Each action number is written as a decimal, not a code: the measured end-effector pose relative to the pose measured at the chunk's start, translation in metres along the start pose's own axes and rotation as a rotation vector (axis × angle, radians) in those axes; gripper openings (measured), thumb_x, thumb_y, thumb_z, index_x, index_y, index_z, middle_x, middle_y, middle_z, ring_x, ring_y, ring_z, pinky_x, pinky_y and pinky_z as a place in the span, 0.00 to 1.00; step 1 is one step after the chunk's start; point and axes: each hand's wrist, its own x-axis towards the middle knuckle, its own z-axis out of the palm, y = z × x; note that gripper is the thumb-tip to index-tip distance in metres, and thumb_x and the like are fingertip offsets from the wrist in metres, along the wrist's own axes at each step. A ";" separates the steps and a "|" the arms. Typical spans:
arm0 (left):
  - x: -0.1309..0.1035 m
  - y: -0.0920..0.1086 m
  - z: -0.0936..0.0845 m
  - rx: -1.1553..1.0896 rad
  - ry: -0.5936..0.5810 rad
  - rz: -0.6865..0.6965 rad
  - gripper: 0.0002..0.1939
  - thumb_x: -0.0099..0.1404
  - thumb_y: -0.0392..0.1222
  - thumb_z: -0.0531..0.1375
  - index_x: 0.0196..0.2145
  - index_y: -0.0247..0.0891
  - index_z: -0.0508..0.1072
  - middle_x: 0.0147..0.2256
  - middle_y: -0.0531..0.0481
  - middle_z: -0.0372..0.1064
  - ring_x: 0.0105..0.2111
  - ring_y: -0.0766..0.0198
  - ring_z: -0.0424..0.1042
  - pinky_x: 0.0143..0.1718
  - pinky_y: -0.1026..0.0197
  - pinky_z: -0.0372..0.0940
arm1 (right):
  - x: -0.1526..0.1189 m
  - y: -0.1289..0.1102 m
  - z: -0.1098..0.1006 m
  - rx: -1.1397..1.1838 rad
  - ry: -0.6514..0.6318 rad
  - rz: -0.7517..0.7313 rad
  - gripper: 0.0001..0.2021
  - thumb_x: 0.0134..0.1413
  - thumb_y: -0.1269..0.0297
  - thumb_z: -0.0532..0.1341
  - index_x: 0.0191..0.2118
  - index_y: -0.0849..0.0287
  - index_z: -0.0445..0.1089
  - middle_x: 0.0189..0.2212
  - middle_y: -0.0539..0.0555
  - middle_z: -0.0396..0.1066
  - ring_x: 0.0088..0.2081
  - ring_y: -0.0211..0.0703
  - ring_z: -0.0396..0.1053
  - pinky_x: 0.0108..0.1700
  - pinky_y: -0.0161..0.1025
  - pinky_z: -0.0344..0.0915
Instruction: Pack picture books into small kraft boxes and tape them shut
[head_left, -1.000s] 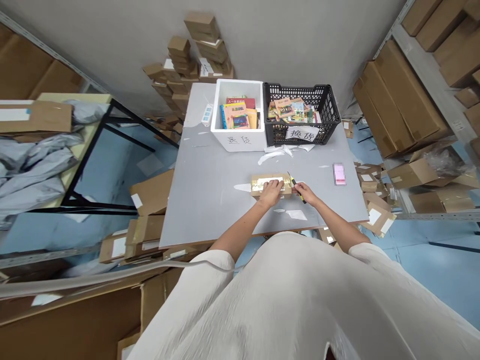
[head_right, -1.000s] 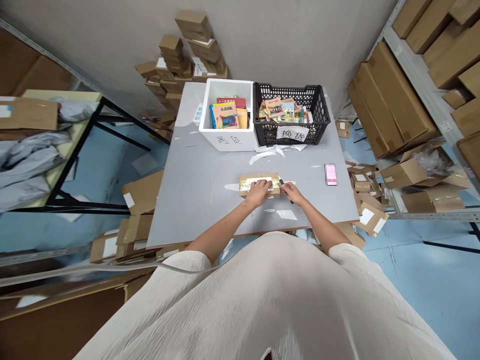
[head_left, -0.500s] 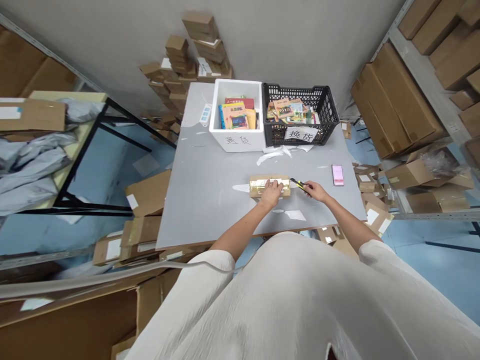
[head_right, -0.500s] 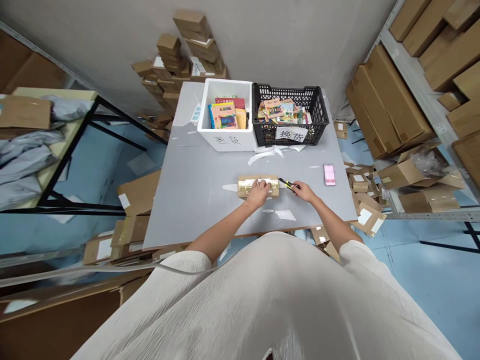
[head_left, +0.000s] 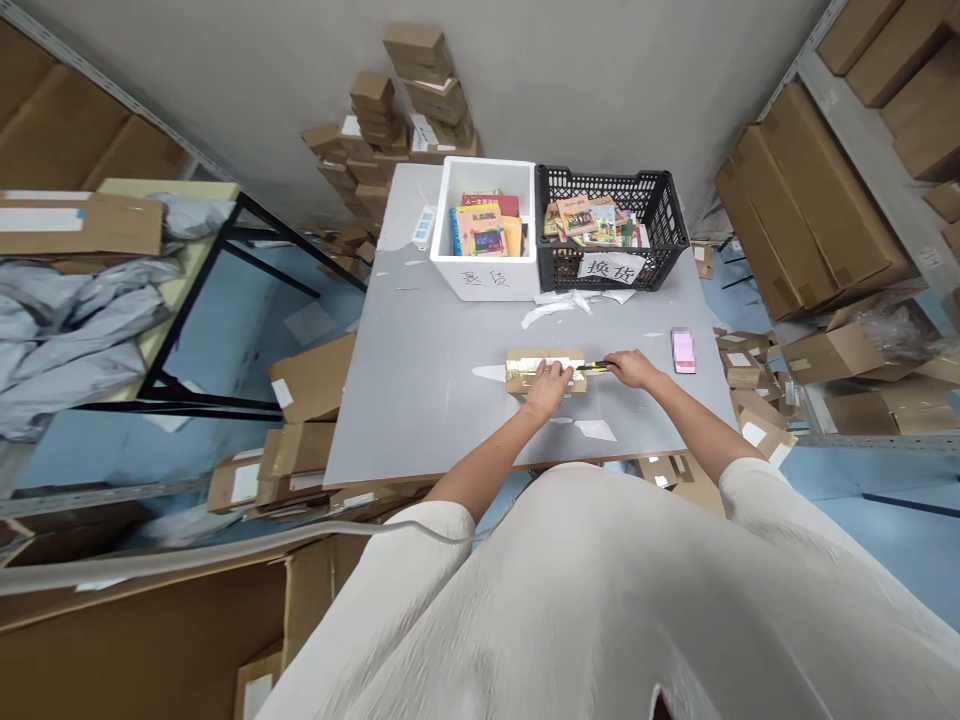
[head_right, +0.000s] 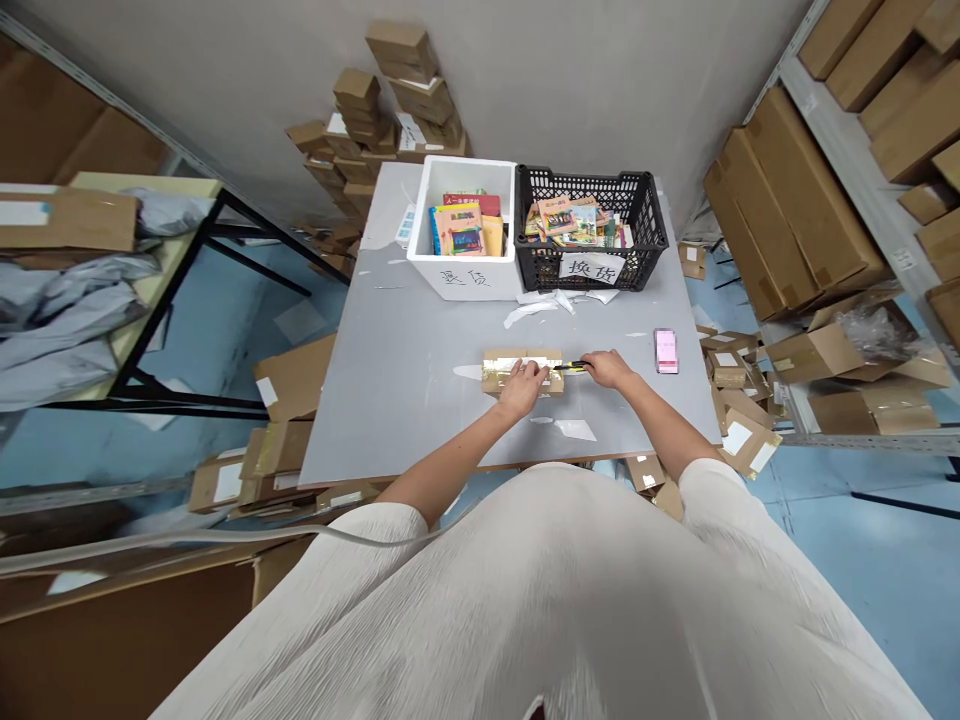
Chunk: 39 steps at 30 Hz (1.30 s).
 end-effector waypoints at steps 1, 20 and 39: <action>0.000 0.000 0.000 -0.002 0.000 0.000 0.38 0.66 0.28 0.61 0.72 0.42 0.67 0.60 0.37 0.72 0.63 0.45 0.74 0.81 0.36 0.47 | 0.004 -0.001 -0.001 -0.017 0.004 -0.008 0.14 0.77 0.59 0.61 0.55 0.51 0.83 0.51 0.61 0.85 0.53 0.59 0.77 0.59 0.50 0.64; -0.003 -0.002 -0.002 -0.013 -0.004 -0.007 0.34 0.69 0.27 0.59 0.70 0.40 0.69 0.59 0.38 0.72 0.61 0.48 0.76 0.82 0.39 0.47 | 0.005 0.019 -0.009 0.444 -0.244 0.189 0.14 0.57 0.48 0.76 0.33 0.52 0.80 0.25 0.50 0.76 0.26 0.42 0.68 0.33 0.39 0.65; -0.003 -0.004 -0.010 -0.123 0.020 -0.034 0.40 0.72 0.39 0.64 0.78 0.39 0.59 0.67 0.31 0.67 0.65 0.41 0.72 0.76 0.38 0.57 | -0.051 0.006 0.026 0.952 -0.114 0.357 0.17 0.62 0.47 0.74 0.37 0.54 0.73 0.31 0.51 0.82 0.30 0.44 0.77 0.33 0.37 0.73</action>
